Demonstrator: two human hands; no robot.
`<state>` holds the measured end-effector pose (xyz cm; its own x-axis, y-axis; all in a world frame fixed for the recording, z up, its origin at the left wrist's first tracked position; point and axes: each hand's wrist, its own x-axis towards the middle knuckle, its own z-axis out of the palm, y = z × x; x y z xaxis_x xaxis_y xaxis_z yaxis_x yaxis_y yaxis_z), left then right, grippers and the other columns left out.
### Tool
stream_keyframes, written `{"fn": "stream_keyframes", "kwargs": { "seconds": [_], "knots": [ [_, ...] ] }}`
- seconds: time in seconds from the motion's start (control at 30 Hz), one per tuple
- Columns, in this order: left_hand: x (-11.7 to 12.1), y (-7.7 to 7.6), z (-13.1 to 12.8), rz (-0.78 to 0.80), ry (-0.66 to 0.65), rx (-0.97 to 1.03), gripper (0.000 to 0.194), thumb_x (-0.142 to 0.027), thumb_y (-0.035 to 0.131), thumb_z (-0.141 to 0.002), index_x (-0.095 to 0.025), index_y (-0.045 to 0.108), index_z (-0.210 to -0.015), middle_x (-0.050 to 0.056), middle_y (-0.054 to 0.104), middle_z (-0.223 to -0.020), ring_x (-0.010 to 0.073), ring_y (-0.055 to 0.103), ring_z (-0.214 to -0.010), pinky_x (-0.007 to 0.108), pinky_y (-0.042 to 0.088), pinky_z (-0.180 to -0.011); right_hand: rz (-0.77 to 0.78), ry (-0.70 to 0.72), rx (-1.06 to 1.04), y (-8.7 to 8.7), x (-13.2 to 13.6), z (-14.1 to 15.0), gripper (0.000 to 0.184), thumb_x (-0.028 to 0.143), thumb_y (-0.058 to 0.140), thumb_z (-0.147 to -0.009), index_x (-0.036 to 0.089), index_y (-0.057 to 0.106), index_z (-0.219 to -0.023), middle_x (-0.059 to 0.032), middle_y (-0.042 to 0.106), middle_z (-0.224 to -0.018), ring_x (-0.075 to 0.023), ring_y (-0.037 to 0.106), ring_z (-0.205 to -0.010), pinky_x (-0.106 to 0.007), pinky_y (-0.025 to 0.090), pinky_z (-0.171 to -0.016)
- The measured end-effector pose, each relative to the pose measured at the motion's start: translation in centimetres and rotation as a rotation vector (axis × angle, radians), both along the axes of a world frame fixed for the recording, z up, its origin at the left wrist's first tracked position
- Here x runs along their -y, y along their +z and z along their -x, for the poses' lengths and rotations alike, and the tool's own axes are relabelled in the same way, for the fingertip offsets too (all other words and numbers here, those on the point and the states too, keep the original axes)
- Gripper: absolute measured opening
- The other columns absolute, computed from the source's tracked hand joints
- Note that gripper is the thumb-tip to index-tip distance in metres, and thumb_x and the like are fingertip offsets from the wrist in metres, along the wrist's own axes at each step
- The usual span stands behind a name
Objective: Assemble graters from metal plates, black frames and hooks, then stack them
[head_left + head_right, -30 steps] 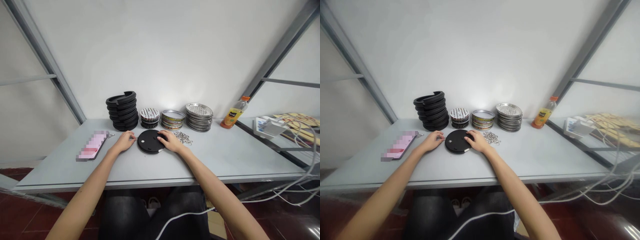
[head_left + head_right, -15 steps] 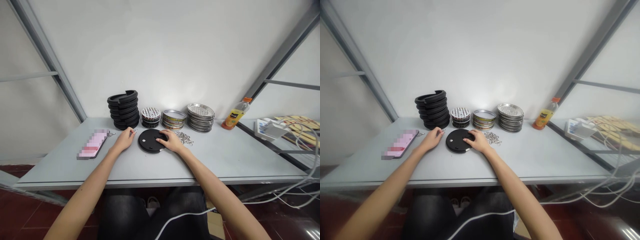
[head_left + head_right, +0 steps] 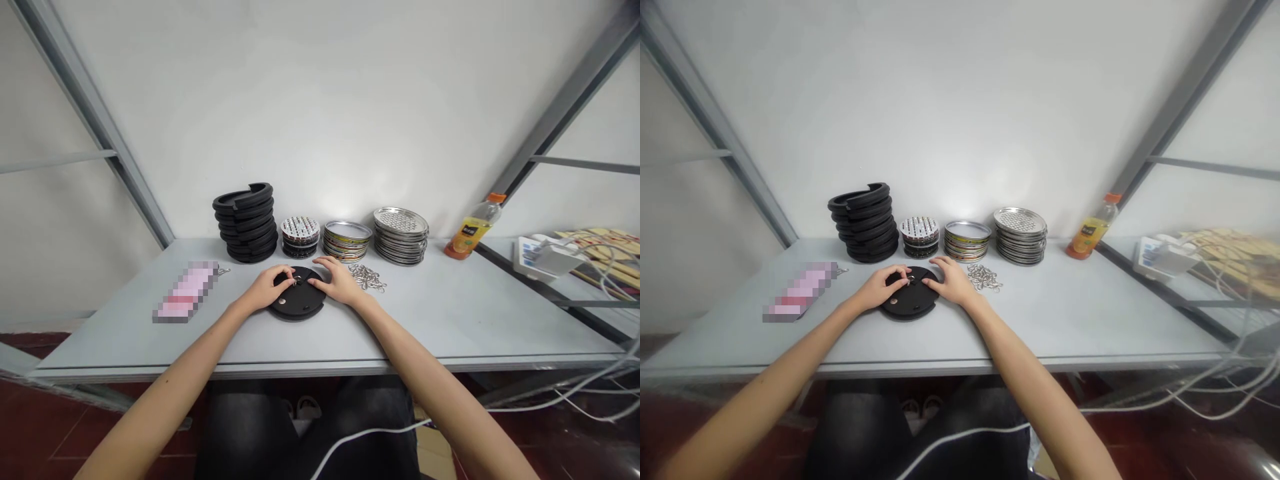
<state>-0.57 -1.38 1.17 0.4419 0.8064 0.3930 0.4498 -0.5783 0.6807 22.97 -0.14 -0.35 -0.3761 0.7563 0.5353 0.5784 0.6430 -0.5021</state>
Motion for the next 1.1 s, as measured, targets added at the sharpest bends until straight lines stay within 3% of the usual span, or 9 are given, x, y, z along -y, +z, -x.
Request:
{"fn": "stream_keyframes", "kwargs": {
  "seconds": [0.2, 0.4, 0.6, 0.73, 0.87, 0.93, 1.1],
  "knots": [
    [0.4, -0.5, -1.8, -0.129, 0.156, -0.066, 0.009, -0.027, 0.055, -0.085, -0.021, 0.059, -0.081, 0.005, 0.066, -0.099, 0.0227, 0.059, -0.098, 0.038, 0.044, -0.091, 0.006, 0.068, -0.080, 0.5, 0.6, 0.7, 0.024, 0.030, 0.055, -0.088, 0.018, 0.068, -0.104, -0.0104, 0.066, -0.109, -0.0221, 0.060, -0.103, -0.039, 0.044, -0.096],
    [1.1, -0.5, -3.0, -0.159, 0.268, -0.168, 0.006, -0.024, 0.055, -0.085, -0.021, 0.058, -0.080, 0.004, 0.064, -0.091, 0.0229, 0.057, -0.091, 0.037, 0.044, -0.087, 0.060, 0.126, -0.157, 0.4, 0.6, 1.2, 0.012, 0.025, 0.063, -0.082, 0.020, 0.073, -0.086, -0.0079, 0.070, -0.098, -0.0209, 0.063, -0.096, -0.037, 0.045, -0.094],
    [1.7, -0.7, -3.6, -0.162, 0.332, -0.205, 0.011, -0.027, 0.054, -0.086, -0.020, 0.061, -0.082, 0.006, 0.065, -0.092, 0.0243, 0.057, -0.092, 0.039, 0.043, -0.088, 0.162, 0.134, -0.240, 0.4, 0.4, 1.0, 0.009, 0.025, 0.066, -0.077, 0.019, 0.071, -0.077, -0.0079, 0.069, -0.098, -0.0209, 0.064, -0.095, -0.037, 0.046, -0.093],
    [1.6, 0.1, -3.6, -0.194, 0.352, -0.247, 0.022, -0.036, 0.050, -0.089, -0.021, 0.065, -0.084, 0.008, 0.068, -0.091, 0.0255, 0.059, -0.089, 0.037, 0.045, -0.082, 0.270, 0.107, -0.340, 0.5, 0.1, 0.8, 0.017, 0.034, 0.063, -0.079, 0.018, 0.069, -0.079, -0.0069, 0.070, -0.094, -0.0207, 0.065, -0.091, -0.037, 0.048, -0.088],
    [-0.1, 2.0, -2.9, -0.166, 0.283, -0.357, 0.038, -0.040, 0.043, -0.092, -0.022, 0.070, -0.073, 0.007, 0.071, -0.076, 0.0222, 0.064, -0.072, 0.031, 0.046, -0.071, 0.380, 0.052, -0.540, 0.7, -0.4, 0.2, 0.027, 0.044, 0.064, -0.077, 0.017, 0.065, -0.081, -0.0070, 0.071, -0.088, -0.0199, 0.065, -0.084, -0.035, 0.050, -0.083],
    [-1.3, 2.6, -2.4, -0.153, 0.172, -0.351, 0.040, -0.042, 0.043, -0.092, -0.021, 0.072, -0.072, 0.007, 0.072, -0.072, 0.0214, 0.065, -0.070, 0.031, 0.046, -0.072, 0.433, 0.059, -0.654, 1.0, -0.5, -0.2, 0.030, 0.046, 0.066, -0.075, 0.017, 0.064, -0.082, -0.0072, 0.071, -0.088, -0.0204, 0.066, -0.087, -0.034, 0.051, -0.082],
    [-2.8, 1.4, -1.9, -0.109, -0.089, -0.123, 0.031, -0.040, 0.050, -0.089, -0.021, 0.073, -0.096, 0.006, 0.072, -0.107, 0.0222, 0.065, -0.101, 0.032, 0.047, -0.093, 0.572, 0.119, -0.864, 1.6, -0.2, -0.4, 0.030, 0.047, 0.069, -0.074, 0.019, 0.062, -0.082, -0.0085, 0.071, -0.100, -0.0208, 0.064, -0.103, -0.033, 0.050, -0.088]
  ]
}}
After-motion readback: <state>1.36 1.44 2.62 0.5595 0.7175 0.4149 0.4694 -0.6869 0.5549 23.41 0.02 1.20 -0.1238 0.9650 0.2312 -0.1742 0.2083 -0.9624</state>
